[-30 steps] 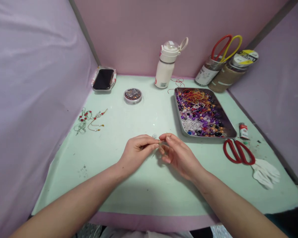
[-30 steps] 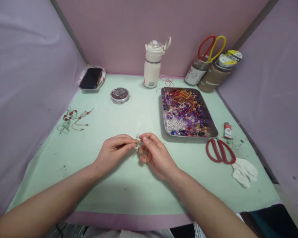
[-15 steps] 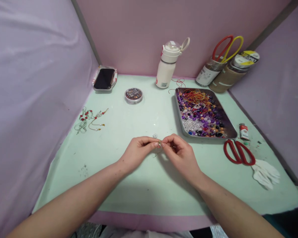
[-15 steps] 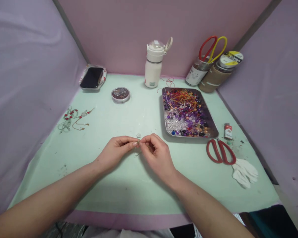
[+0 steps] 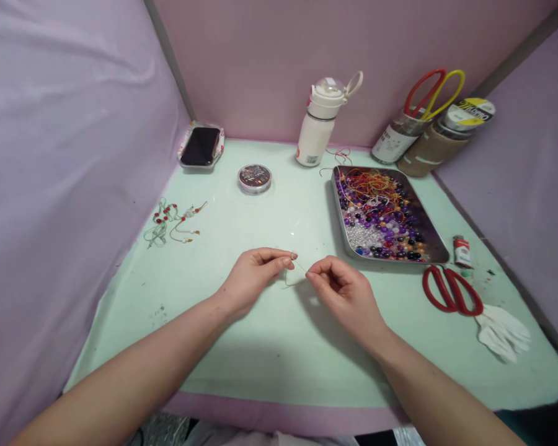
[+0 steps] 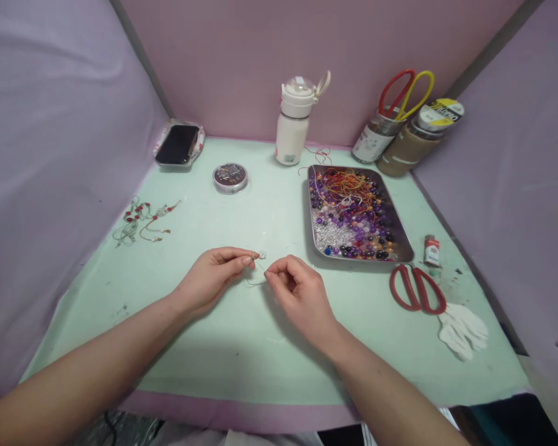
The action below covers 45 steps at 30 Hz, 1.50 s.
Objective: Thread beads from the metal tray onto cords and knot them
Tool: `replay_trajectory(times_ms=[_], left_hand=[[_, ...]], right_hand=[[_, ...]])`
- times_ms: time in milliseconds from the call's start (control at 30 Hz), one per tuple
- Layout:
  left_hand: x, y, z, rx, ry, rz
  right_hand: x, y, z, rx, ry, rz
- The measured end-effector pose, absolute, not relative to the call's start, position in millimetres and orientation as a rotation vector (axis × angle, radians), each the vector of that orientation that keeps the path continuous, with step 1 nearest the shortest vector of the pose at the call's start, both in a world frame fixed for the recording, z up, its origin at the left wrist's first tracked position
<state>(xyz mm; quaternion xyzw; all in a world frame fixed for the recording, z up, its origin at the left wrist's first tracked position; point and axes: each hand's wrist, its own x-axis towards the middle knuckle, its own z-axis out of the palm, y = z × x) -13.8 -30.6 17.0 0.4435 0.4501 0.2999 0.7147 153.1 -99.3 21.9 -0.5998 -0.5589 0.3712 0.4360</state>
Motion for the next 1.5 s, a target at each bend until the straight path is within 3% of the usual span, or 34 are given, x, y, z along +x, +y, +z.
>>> replay_trajectory(times_ms=[500, 867, 1500], left_hand=[[-20.9, -25.3, 22.9, 0.814, 0.873, 0.572], [-17.9, -32.4, 22.5, 1.306, 0.740, 0.546], [-13.5, -39.6, 20.1, 1.330, 0.853, 0.612]], right_hand=[[152.3, -99.6, 22.8, -1.468, -1.379, 0.973], [155.2, -97.1, 20.5, -1.363, -1.461, 0.871], [154.6, -94.6, 17.2, -1.389, -1.575, 0.793]])
